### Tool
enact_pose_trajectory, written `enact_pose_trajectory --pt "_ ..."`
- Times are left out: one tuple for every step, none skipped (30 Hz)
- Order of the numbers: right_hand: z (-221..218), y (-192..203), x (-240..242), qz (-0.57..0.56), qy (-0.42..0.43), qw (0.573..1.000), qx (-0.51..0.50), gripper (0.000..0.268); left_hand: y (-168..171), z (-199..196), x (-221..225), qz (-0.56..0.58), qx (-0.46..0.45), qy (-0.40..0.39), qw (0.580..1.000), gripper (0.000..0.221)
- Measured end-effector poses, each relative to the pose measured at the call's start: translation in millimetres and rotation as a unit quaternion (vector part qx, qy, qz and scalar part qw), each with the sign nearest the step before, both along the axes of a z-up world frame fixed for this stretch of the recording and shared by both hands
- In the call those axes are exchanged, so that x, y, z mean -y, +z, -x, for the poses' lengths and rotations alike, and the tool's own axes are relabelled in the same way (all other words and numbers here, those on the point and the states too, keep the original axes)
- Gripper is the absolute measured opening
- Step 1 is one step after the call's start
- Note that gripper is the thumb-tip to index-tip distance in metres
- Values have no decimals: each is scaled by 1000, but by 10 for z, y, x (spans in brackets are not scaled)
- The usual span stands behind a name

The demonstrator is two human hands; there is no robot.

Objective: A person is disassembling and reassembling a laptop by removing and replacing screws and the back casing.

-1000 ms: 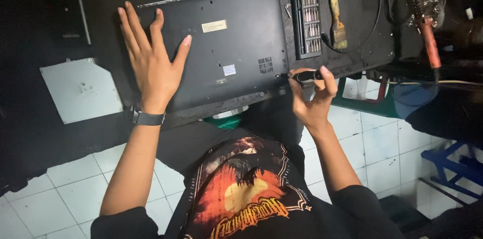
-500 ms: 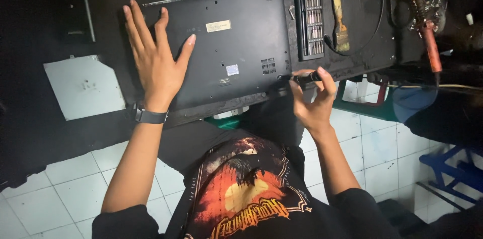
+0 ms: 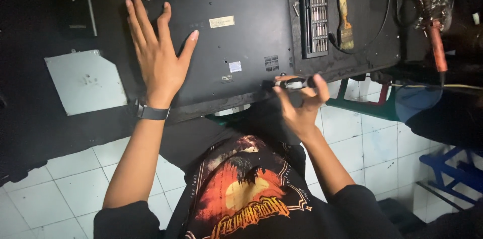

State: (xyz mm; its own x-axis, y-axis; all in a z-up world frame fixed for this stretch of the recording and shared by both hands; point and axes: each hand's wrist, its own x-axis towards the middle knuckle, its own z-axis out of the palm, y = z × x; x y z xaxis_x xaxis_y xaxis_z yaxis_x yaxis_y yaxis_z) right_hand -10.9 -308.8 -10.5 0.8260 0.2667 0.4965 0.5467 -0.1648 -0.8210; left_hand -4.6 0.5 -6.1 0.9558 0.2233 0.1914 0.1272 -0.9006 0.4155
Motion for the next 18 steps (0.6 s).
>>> enact_pose_trajectory --pt "4 -24 -32 -21 35 999 -9 94 -5 -3 -4 -3 2 0 1000 56" --pt "0 -9 -61 -21 36 999 -10 94 -2 -4 -6 -3 0 1 1000 56" --pt "-4 5 -90 -21 39 999 -10 92 1 -5 -7 -3 2 0 1000 57" --pt "-12 19 -119 -21 40 999 -7 89 3 -14 -8 -3 6 -2 1000 57" --pt "-15 3 -111 -21 41 999 -8 89 -1 -6 -12 -2 5 -2 1000 57" --pt "-24 -11 -100 -1 42 999 10 92 -5 -5 -13 -5 2 -2 1000 58" --pt "-32 -26 -89 20 42 999 28 94 -9 -3 -14 -8 -1 -2 1000 58" --pt "-23 -68 -79 20 43 998 28 94 -4 -6 -13 -8 -1 -1 1000 58" --pt "-13 -112 -70 9 64 998 19 89 1 -8 -12 -6 -1 -2 1000 58" --pt "-2 -153 -59 -1 84 996 11 85 4 -12 -9 -4 0 -3 1000 59" --pt "-7 -139 -65 0 85 996 10 85 -7 -6 -12 -4 -1 -2 1000 59" --pt "-16 -126 -71 65 40 995 68 94 -18 -2 -13 -6 -1 1 1000 58" --pt "-23 -111 -78 130 -5 983 127 105 -28 4 -16 -8 -1 3 1000 58" --pt "-30 -132 -63 130 -3 983 126 105 -34 -1 -18 -8 -2 5 1000 58" --pt "-35 -152 -49 137 -8 982 128 102 -40 -4 -21 -9 6 1 1000 59" --pt "-36 -174 -38 145 -13 981 131 99 -46 -4 -26 -11 13 -3 1000 59" --pt "-38 -81 -66 144 -11 981 131 99 -45 9 -29 -12 13 -1 1000 59" --pt "-52 14 -95 135 33 985 104 86 -43 8 -33 -10 12 -4 1000 60"
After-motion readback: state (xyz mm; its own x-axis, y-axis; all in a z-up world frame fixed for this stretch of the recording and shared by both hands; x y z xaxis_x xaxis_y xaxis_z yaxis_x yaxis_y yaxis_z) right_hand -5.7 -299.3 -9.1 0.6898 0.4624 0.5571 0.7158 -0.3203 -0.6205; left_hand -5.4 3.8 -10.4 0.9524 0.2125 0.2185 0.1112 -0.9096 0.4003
